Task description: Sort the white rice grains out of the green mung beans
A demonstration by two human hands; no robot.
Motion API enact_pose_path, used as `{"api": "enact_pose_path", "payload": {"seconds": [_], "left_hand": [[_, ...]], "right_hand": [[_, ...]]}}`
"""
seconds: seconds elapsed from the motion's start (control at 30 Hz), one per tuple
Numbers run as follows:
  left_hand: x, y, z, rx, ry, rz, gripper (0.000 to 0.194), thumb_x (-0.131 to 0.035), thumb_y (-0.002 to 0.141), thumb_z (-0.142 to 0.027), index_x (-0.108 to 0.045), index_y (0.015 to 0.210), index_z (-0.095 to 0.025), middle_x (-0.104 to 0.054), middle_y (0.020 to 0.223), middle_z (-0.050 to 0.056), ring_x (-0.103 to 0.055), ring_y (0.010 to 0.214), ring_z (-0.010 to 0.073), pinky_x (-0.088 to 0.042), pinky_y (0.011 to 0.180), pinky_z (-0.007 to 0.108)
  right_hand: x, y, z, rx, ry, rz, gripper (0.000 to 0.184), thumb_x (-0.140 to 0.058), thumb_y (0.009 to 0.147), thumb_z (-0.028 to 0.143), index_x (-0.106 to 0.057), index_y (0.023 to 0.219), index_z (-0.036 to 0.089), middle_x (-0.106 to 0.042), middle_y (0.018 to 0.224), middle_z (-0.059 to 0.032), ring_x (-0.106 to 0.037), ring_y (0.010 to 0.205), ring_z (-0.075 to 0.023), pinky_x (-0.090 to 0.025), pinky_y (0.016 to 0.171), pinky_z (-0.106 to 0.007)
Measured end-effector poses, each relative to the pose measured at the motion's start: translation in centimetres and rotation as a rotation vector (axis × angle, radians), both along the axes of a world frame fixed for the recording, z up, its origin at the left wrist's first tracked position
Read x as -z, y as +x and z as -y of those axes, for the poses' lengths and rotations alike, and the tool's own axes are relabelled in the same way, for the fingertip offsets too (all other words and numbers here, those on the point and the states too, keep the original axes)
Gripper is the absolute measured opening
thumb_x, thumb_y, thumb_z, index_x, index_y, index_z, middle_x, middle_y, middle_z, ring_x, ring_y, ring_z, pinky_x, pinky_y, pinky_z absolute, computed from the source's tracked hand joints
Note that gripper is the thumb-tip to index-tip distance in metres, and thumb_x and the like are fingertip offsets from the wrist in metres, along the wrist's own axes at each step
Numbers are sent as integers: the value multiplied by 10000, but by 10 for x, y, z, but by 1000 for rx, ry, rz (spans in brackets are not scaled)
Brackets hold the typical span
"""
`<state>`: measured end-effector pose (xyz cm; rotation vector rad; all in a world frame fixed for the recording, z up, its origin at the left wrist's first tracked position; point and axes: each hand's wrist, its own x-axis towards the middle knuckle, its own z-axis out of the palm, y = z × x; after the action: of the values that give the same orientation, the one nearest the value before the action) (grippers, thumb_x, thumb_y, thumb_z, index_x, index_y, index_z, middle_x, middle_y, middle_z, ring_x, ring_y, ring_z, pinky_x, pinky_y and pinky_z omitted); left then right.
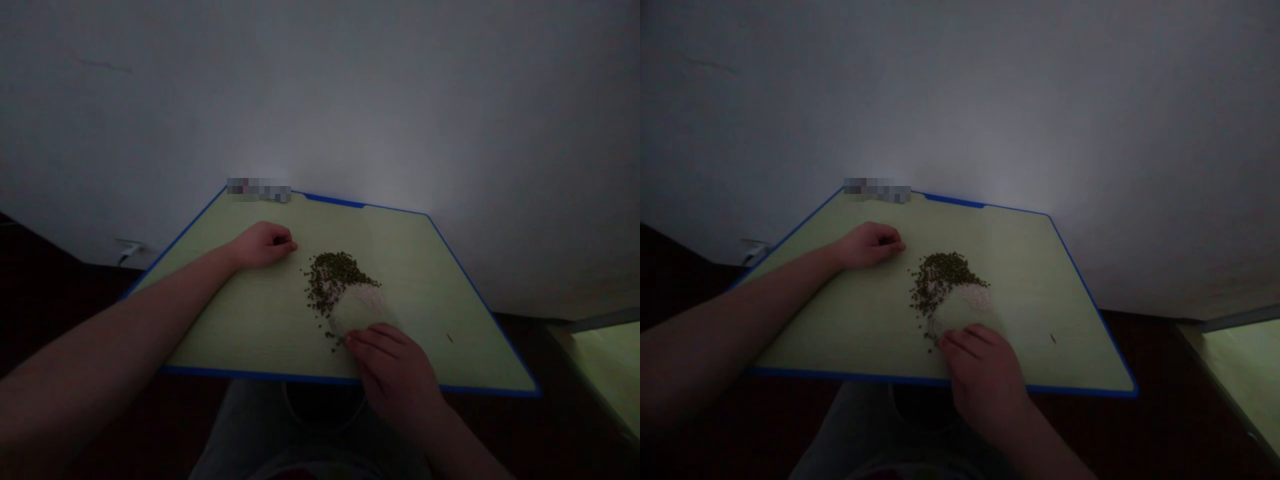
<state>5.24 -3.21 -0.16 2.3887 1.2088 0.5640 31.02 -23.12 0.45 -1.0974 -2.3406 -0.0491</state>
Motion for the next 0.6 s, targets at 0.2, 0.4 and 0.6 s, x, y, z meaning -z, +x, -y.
{"api": "enact_pose_path", "payload": {"seconds": [0.2, 0.4, 0.6], "left_hand": [[0, 0, 2, -11, -12, -1, 355, -484, 794, -464, -581, 670, -146, -472, 525, -22, -394, 510, 84, -278, 507, 231], [0, 0, 0, -3, -4, -1, 359, -482, 793, -469, -588, 679, -146, -474, 530, -24, -398, 507, 82, -272, 503, 230], [-1, 0, 1, -1, -7, 10, 350, -489, 790, -460, -581, 667, -146, -479, 527, -25, -397, 502, 80, -277, 504, 229]], "right_hand": [[5, 3, -7, 59, -2, 3, 291, -472, 793, 66, -685, 967, 162, -723, 944, -61, -652, 808, -197, -546, 784, -369], [5, 19, -7, 163, -10, 24, 264, -498, 796, 75, -687, 963, 153, -719, 944, -72, -641, 827, -214, -550, 771, -389], [5, 16, 1, 102, 15, 18, 297, -485, 787, 62, -681, 987, 161, -720, 944, -78, -649, 810, -210, -558, 746, -383]]}}
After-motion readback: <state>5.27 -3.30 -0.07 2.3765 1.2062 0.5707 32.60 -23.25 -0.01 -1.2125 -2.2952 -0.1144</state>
